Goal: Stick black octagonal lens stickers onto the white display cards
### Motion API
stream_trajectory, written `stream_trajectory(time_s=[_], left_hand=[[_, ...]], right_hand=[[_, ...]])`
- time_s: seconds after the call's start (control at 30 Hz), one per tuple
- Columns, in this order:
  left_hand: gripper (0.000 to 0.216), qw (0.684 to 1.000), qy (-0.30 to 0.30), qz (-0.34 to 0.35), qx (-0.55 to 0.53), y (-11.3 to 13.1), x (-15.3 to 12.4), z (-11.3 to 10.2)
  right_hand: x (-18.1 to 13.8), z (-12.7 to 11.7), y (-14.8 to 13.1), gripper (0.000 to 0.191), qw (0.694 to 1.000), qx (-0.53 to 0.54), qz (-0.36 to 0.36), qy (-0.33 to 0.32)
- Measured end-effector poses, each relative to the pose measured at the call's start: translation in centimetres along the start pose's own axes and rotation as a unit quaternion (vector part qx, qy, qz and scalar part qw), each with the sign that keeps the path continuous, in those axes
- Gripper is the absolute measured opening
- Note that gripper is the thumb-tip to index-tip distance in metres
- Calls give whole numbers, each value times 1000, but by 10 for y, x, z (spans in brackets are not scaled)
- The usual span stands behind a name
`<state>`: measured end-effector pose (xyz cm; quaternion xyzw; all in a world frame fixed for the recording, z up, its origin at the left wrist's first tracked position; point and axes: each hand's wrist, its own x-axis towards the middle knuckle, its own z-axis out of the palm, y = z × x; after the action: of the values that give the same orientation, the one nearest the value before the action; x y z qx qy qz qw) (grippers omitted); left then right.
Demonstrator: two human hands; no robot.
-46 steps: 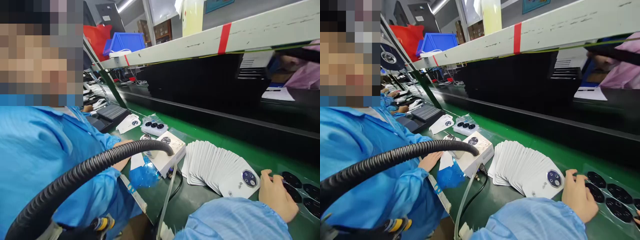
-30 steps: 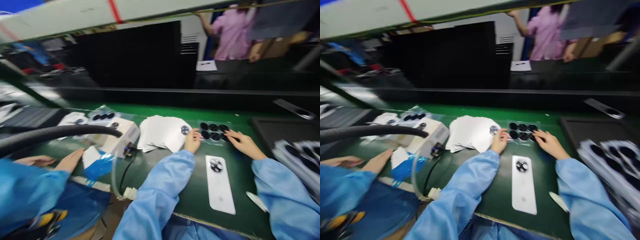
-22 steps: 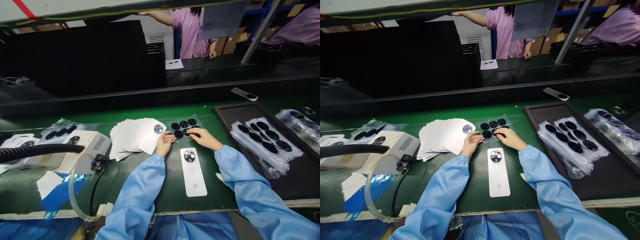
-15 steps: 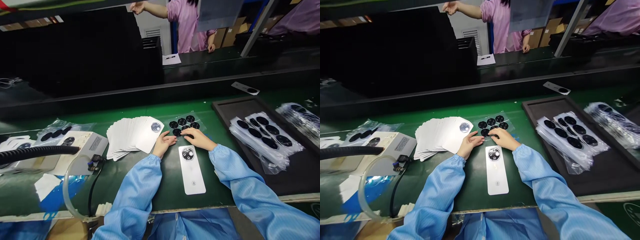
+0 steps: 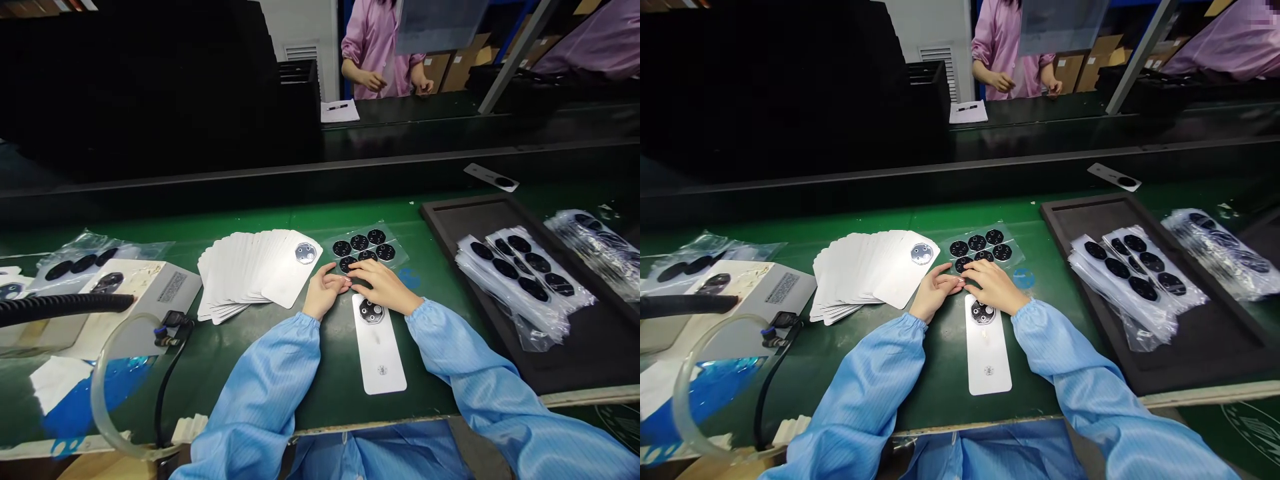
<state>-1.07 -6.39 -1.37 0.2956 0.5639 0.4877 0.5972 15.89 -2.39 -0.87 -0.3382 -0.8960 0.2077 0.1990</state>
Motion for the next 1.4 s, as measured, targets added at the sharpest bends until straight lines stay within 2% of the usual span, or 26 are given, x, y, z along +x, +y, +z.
stream_trajectory(time_s=[0.37,0.73,0.83,0.93,1.07,1.17,1.27,1.4], left_hand=[[40,1000,-14,4,11,4,-2,-1],[19,999,-25,22,24,0,1,-6],[18,999,-8,46,14,-1,9,-9],[22,996,25,80,-10,6,28,-9],[26,992,60,102,-40,18,60,-5],[27,990,82,102,-48,22,78,0],[26,990,91,99,-48,23,86,2],[25,990,88,103,-47,21,87,3]], right_hand=[[1,-8,-6,15,1000,15,-8,-1],[2,-4,-11,7,998,56,34,23],[4,-10,-8,6,996,85,35,1],[10,-23,-5,6,992,118,25,-47],[35,-42,4,8,983,155,34,-93],[69,-46,17,16,979,172,68,-80],[106,-39,33,24,976,178,111,-55],[138,-20,48,25,967,199,135,-83]])
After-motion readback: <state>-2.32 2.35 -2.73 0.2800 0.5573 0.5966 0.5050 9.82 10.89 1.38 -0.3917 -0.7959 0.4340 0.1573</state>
